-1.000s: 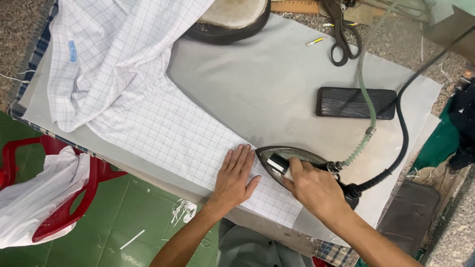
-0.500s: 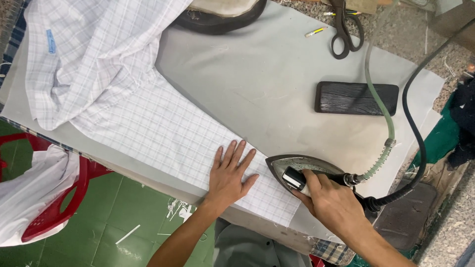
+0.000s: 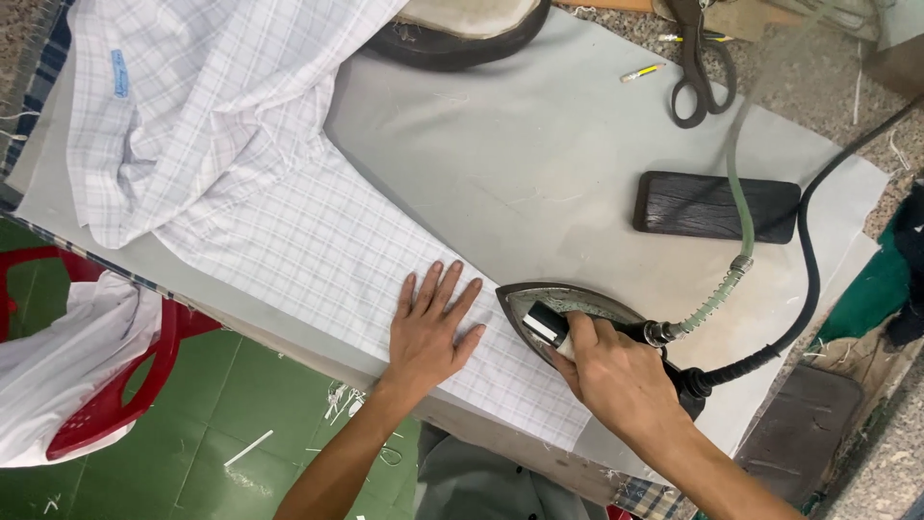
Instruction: The person irons a white checkered shirt on a worktable using a steam iron. They smooth the fabric, iron the sleeve and body, and use a black rectangular object to press the fabric while ironing. The person also uses scissors to trim a thread from the shirt.
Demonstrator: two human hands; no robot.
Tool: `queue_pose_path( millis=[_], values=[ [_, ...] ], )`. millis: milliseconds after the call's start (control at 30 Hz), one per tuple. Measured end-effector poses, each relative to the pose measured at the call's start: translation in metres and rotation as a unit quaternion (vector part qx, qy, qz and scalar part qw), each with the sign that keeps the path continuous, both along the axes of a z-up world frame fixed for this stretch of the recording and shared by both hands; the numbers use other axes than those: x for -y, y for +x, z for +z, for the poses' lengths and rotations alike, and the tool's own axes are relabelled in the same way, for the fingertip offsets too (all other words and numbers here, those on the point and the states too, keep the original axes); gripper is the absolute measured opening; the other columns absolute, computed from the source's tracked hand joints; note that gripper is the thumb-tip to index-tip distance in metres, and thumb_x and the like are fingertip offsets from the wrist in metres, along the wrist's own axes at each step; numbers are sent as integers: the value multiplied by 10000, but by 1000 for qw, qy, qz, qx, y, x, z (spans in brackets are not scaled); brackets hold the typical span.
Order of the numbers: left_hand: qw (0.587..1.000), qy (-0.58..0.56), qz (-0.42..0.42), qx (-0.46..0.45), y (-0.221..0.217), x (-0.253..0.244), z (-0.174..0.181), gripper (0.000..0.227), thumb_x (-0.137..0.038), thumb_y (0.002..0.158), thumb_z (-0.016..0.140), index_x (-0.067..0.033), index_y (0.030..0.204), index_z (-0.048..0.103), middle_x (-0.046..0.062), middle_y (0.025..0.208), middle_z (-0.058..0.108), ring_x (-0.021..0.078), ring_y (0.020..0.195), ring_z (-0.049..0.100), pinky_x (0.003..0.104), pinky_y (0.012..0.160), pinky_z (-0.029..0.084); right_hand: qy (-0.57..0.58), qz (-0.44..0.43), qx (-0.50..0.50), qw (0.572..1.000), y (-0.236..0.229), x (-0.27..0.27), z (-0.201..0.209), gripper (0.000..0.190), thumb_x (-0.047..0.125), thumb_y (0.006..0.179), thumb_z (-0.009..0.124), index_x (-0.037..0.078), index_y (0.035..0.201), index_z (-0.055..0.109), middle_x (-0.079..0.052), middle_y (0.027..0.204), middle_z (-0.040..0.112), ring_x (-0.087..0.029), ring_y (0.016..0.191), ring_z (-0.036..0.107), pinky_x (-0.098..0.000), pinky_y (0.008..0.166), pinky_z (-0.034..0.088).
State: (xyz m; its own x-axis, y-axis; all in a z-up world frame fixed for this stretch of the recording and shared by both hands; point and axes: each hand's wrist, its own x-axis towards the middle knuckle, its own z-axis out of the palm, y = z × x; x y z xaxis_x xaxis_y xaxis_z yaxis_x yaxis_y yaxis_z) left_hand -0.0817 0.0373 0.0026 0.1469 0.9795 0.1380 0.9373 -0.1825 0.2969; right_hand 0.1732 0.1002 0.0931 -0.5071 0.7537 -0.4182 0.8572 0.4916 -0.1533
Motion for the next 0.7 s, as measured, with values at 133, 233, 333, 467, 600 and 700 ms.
queue_pose_path(
  millis=[133, 233, 333, 467, 600, 700],
  values=[
    [1000, -5, -3, 12, 0, -1, 1, 552, -524, 1041, 508, -193, 1475, 591, 91, 1615, 428, 294, 1522, 349, 531, 1256, 234, 8, -2, 0, 1000, 2, 2, 2, 546, 570, 998, 507, 91, 1259, 501, -72, 796, 652, -338, 486, 652, -466, 336, 501],
    [1000, 6, -12, 2, -1, -8, 3, 550, -535, 1034, 518, -191, 1451, 615, 93, 1593, 464, 295, 1514, 360, 530, 1245, 259, -40, -15, 31, 999, 7, 4, 4, 576, 602, 990, 467, 115, 1297, 469, -94, 874, 678, -374, 574, 702, -488, 394, 550],
    [1000, 8, -18, 13, -4, -5, 2, 556, -530, 1043, 511, -182, 1467, 603, 92, 1606, 443, 291, 1521, 346, 522, 1259, 229, -22, -14, 50, 998, 19, 12, -7, 566, 605, 986, 469, 125, 1287, 479, -76, 855, 685, -334, 594, 703, -478, 414, 566],
    [1000, 3, -14, 23, -4, -7, -3, 552, -532, 1036, 519, -193, 1464, 604, 84, 1589, 473, 291, 1513, 363, 522, 1258, 228, 38, 4, 43, 998, 16, 14, -11, 545, 580, 972, 537, 111, 1247, 513, -61, 797, 685, -303, 547, 706, -429, 366, 527],
    [1000, -2, -18, 25, -6, -7, -4, 544, -524, 1047, 512, -201, 1478, 588, 80, 1612, 436, 290, 1527, 335, 517, 1267, 211, 56, -3, 19, 998, -2, 3, -4, 511, 529, 972, 585, 88, 1221, 516, -84, 765, 674, -322, 489, 682, -435, 339, 515],
    [999, -5, -18, 41, -6, -6, 0, 529, -511, 1051, 510, -191, 1462, 602, 85, 1600, 452, 289, 1517, 354, 512, 1265, 217, 60, 8, 23, 998, -11, -2, -7, 496, 524, 981, 582, 83, 1197, 513, -76, 744, 667, -306, 483, 678, -424, 337, 508]
  ],
)
